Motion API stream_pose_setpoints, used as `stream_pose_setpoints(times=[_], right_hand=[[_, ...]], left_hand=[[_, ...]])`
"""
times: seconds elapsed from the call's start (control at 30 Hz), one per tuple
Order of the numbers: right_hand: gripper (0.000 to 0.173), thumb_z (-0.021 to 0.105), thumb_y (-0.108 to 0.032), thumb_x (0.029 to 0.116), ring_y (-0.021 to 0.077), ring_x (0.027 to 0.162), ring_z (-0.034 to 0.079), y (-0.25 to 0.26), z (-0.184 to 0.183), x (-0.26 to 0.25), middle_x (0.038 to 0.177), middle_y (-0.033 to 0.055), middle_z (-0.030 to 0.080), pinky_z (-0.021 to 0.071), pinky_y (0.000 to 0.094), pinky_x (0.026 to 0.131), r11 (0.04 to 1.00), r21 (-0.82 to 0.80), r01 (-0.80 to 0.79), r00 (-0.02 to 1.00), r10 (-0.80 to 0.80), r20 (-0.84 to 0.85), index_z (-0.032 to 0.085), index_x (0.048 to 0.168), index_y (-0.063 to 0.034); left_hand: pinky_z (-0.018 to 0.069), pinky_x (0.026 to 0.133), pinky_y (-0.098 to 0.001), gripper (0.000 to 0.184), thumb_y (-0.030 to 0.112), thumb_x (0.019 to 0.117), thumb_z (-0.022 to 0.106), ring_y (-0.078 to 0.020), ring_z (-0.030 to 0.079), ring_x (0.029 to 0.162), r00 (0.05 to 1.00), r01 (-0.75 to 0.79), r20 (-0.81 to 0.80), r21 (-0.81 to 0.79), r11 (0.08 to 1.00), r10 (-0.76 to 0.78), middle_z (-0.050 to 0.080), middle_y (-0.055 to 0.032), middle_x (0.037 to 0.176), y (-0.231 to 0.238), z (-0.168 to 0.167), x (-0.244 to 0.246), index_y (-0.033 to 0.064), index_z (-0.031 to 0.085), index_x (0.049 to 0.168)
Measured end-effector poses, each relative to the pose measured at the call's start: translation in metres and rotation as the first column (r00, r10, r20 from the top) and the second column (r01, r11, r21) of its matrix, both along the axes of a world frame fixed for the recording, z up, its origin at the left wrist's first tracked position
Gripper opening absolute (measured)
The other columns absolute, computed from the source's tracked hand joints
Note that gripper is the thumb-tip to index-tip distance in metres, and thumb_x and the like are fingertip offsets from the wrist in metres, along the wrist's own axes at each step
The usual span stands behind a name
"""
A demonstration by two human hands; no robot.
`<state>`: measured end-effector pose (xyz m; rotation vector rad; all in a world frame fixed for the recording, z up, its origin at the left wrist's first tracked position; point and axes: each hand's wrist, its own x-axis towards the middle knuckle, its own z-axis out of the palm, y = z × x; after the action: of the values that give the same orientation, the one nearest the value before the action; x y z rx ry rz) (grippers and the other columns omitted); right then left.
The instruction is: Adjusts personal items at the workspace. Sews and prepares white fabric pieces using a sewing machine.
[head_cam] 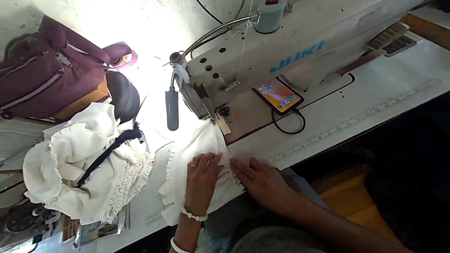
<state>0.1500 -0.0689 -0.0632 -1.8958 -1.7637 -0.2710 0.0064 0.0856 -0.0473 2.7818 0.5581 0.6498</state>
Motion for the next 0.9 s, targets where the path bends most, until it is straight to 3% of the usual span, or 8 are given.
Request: stream_pose_setpoints(times=[0.07, 0.1, 0.2, 0.27, 0.37, 0.43, 0.57, 0.9], right_hand=[[0.027, 0.061, -0.006, 0.0912, 0.0231, 0.074, 0.065, 0.001, -0.002, -0.002, 0.127, 0.0041, 0.072, 0.0471, 0.0312, 0.05, 1.0, 0.009, 0.018, 1.0, -0.018, -0.007, 0.077, 0.113, -0.0095], [0.027, 0.061, -0.006, 0.0906, 0.0234, 0.074, 0.065, 0.001, -0.003, -0.002, 0.126, 0.0045, 0.072, 0.0477, 0.0315, 0.051, 1.0, 0.016, 0.021, 1.0, -0.021, -0.01, 0.077, 0.113, -0.0096], [0.027, 0.061, -0.006, 0.0907, 0.0239, 0.075, 0.065, -0.002, -0.003, -0.002, 0.128, 0.0055, 0.071, 0.0478, 0.032, 0.052, 1.0, 0.009, 0.015, 1.0, -0.015, -0.013, 0.076, 0.112, -0.0082], [0.022, 0.061, -0.007, 0.091, 0.0237, 0.075, 0.064, -0.002, -0.001, -0.002, 0.132, 0.006, 0.069, 0.0469, 0.0316, 0.051, 1.0, 0.002, 0.006, 1.0, -0.006, -0.025, 0.076, 0.108, -0.0082], [0.015, 0.063, -0.008, 0.0895, 0.0241, 0.073, 0.064, -0.001, 0.0, -0.002, 0.129, 0.0073, 0.071, 0.0462, 0.032, 0.049, 1.0, 0.001, -0.003, 1.0, 0.003, -0.029, 0.075, 0.098, -0.0092], [0.015, 0.063, -0.008, 0.0893, 0.0245, 0.072, 0.064, -0.002, 0.001, -0.003, 0.127, 0.0082, 0.072, 0.0455, 0.0319, 0.048, 1.0, -0.004, 0.001, 1.0, -0.001, -0.011, 0.075, 0.097, -0.0093], [0.018, 0.06, -0.006, 0.0892, 0.0228, 0.07, 0.064, -0.001, 0.002, -0.004, 0.125, 0.0074, 0.073, 0.0435, 0.0307, 0.048, 1.0, -0.018, 0.02, 0.999, -0.02, 0.034, 0.075, 0.097, -0.0097], [0.024, 0.061, 0.0, 0.0885, 0.0219, 0.055, 0.064, 0.034, 0.008, 0.004, 0.129, 0.0122, 0.071, 0.0471, 0.0323, 0.046, 0.994, -0.094, 0.056, 0.998, -0.055, 0.019, 0.076, 0.107, -0.0048]], left_hand=[[0.0489, 0.092, -0.0382, 0.017, 0.02, 0.0988, 0.063, -0.0245, 0.066, 0.101, 0.995, 0.016, 0.101, 0.044, 0.999, -0.021, 0.073, -0.0065, 0.1, 0.007, -0.002, -0.001, 0.0124, 0.079, 0.096], [0.0471, 0.098, -0.0362, 0.017, 0.017, 0.1001, 0.062, -0.0231, 0.065, 0.106, 0.988, 0.035, 0.147, 0.046, 0.998, -0.041, 0.073, -0.0065, 0.103, 0.009, -0.001, -0.002, 0.0115, 0.076, 0.093], [0.0368, 0.116, -0.0393, 0.022, 0.016, 0.1082, 0.048, -0.0223, 0.06, 0.129, 0.978, 0.08, 0.197, -0.029, 0.996, -0.073, 0.072, -0.0081, 0.123, 0.012, 0.007, -0.003, 0.0085, 0.067, 0.099], [0.0332, 0.119, -0.0431, 0.027, 0.017, 0.1086, 0.046, -0.0216, 0.061, 0.129, 0.979, 0.11, 0.183, -0.073, 0.991, -0.095, 0.074, -0.008, 0.122, 0.012, 0.006, 0.0, 0.0077, 0.071, 0.105], [0.0372, 0.115, -0.043, 0.028, 0.016, 0.1073, 0.047, -0.0206, 0.064, 0.126, 0.985, 0.149, 0.09, -0.036, 0.988, -0.145, 0.075, -0.0052, 0.121, 0.006, 0.002, 0.008, 0.0099, 0.074, 0.106], [0.0423, 0.107, -0.0412, 0.025, 0.014, 0.1044, 0.05, -0.0209, 0.064, 0.122, 0.987, 0.156, 0.031, 0.011, 0.988, -0.156, 0.074, -0.0027, 0.123, 0.006, -0.001, 0.011, 0.013, 0.075, 0.104], [0.0437, 0.1, -0.0425, 0.023, 0.017, 0.1031, 0.052, -0.0222, 0.064, 0.12, 0.986, 0.166, -0.038, 0.057, 0.984, -0.164, 0.072, -0.0008, 0.128, 0.007, -0.002, 0.013, 0.0174, 0.075, 0.103], [0.0464, 0.097, -0.052, 0.031, 0.025, 0.1052, 0.049, -0.0296, 0.064, 0.12, 0.972, 0.223, -0.075, 0.012, 0.975, -0.221, 0.071, -0.0039, 0.13, 0.05, -0.001, 0.035, 0.0125, 0.076, 0.112]])
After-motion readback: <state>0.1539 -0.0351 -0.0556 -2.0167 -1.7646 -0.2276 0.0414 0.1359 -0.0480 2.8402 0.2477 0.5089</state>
